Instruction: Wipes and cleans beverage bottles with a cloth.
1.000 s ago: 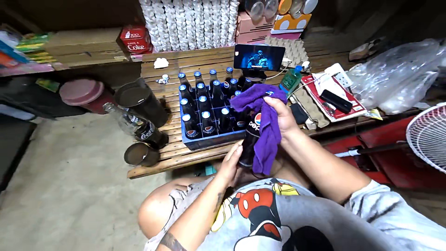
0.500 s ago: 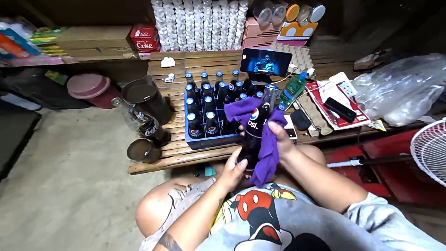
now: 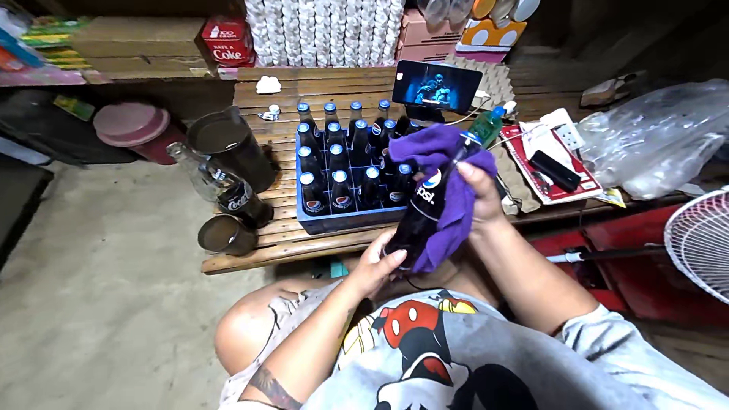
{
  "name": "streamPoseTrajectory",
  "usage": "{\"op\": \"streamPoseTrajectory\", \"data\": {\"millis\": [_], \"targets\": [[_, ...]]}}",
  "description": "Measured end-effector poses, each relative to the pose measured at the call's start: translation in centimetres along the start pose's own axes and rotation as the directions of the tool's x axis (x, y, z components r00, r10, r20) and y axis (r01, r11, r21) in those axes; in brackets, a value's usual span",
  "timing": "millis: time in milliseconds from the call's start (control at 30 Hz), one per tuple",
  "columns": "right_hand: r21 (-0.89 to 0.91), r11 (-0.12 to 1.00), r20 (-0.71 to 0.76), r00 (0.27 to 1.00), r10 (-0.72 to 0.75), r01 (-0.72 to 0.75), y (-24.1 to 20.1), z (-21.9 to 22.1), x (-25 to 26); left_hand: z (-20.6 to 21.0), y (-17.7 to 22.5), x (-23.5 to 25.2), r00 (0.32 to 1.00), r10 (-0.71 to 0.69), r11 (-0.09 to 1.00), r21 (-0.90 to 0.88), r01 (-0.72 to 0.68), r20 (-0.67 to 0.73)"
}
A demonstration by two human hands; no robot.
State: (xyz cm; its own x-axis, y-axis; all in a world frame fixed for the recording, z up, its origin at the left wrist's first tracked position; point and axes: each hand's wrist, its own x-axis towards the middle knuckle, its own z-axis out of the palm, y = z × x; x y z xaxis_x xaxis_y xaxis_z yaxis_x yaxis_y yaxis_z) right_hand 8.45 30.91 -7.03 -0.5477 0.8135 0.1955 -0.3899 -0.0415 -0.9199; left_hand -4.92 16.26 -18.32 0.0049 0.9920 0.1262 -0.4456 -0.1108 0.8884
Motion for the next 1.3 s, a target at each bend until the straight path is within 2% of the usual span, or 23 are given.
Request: {"op": "streamPoseTrajectory", "data": {"millis": [100,200,233,300,367,400,433,500,567,600,667,733,867,1000,1067,1200,1300], "targets": [[0.084,0.99,0.055,0.991,-0.12,0.115,-1.3,-0.7,0.6,-0.5,-0.2,-0.1,0.975,-0.101,0.96,-0.237,0.147,0.198],[0.143,0.959,0.184,0.946,-0.268,0.244,-1.0,-0.7,-0.1,-0.7,-0.9,-0.2,0.894,-0.092,0.817,-0.481,0.32,0.438],[0.132,0.957,0.167,0.945,-0.28,0.26,-1.1,0.0,-0.8,-0.7,-1.2,-0.2,0.868,-0.071,0.758,-0.538,0.368,0.492],[0.113,0.982,0.105,0.981,-0.163,0.152,-1.0,1.7,-2.7,-0.6,-1.7,-0.2,0.846,-0.031,0.671,-0.617,0.412,0.532],[0.171,0.985,0.393,0.917,-0.062,-0.007,2.6,0.1,-3.5,-0.5,-1.8,-0.3,0.852,0.023,0.628,-0.67,0.395,0.524],[0.225,0.962,0.497,0.868,0.021,-0.152,4.0,-0.1,-3.7,-0.5,-1.6,-0.3,0.854,0.047,0.624,-0.683,0.38,0.518],[0.237,0.938,0.528,0.844,0.096,-0.254,4.9,0.1,-4.1,-0.6,-1.3,-0.2,0.861,0.062,0.634,-0.686,0.357,0.506],[0.204,0.937,0.451,0.877,0.166,-0.283,4.9,0.8,-4.7,-0.6,-0.6,-0.2,0.908,0.023,0.699,-0.657,0.284,0.417],[0.164,0.961,0.327,0.932,0.158,-0.22,4.7,0.7,-4.4,0.2,0.5,-0.3,0.979,-0.12,0.8,-0.568,0.194,0.166],[0.152,0.971,0.258,0.956,0.143,-0.186,4.7,0.6,-4.1,0.5,0.7,-0.2,0.986,-0.159,0.847,-0.507,0.161,0.048],[0.163,0.976,0.152,0.981,0.122,-0.146,4.8,0.5,-3.7,1.0,0.6,0.0,0.988,-0.149,0.907,-0.403,0.121,-0.039],[0.198,0.969,0.124,0.984,0.127,-0.15,4.8,0.4,-3.7,1.5,0.4,0.0,0.987,-0.138,0.936,-0.336,0.103,-0.08],[0.186,0.98,0.124,0.991,0.048,-0.07,3.7,-0.4,-2.8,1.2,-0.1,-0.2,0.993,-0.104,0.955,-0.286,0.085,-0.051],[0.031,0.992,0.005,0.993,-0.121,0.121,-0.1,-1.3,-0.8,0.3,-0.4,-0.3,0.984,-0.171,0.956,-0.234,0.176,0.043],[0.047,0.981,-0.02,0.982,-0.186,0.187,-1.4,-1.6,-0.2,0.4,-0.3,-0.3,0.978,-0.189,0.96,-0.193,0.204,0.093],[0.161,0.972,0.061,0.981,-0.183,0.172,-0.5,-1.2,-0.6,0.7,-0.3,-0.4,0.955,-0.262,0.927,-0.239,0.288,0.137],[0.122,0.992,0.163,0.985,-0.06,0.04,2.5,-0.7,-2.6,0.7,0.0,-0.2,0.937,-0.307,0.866,-0.361,0.347,0.165]]}}
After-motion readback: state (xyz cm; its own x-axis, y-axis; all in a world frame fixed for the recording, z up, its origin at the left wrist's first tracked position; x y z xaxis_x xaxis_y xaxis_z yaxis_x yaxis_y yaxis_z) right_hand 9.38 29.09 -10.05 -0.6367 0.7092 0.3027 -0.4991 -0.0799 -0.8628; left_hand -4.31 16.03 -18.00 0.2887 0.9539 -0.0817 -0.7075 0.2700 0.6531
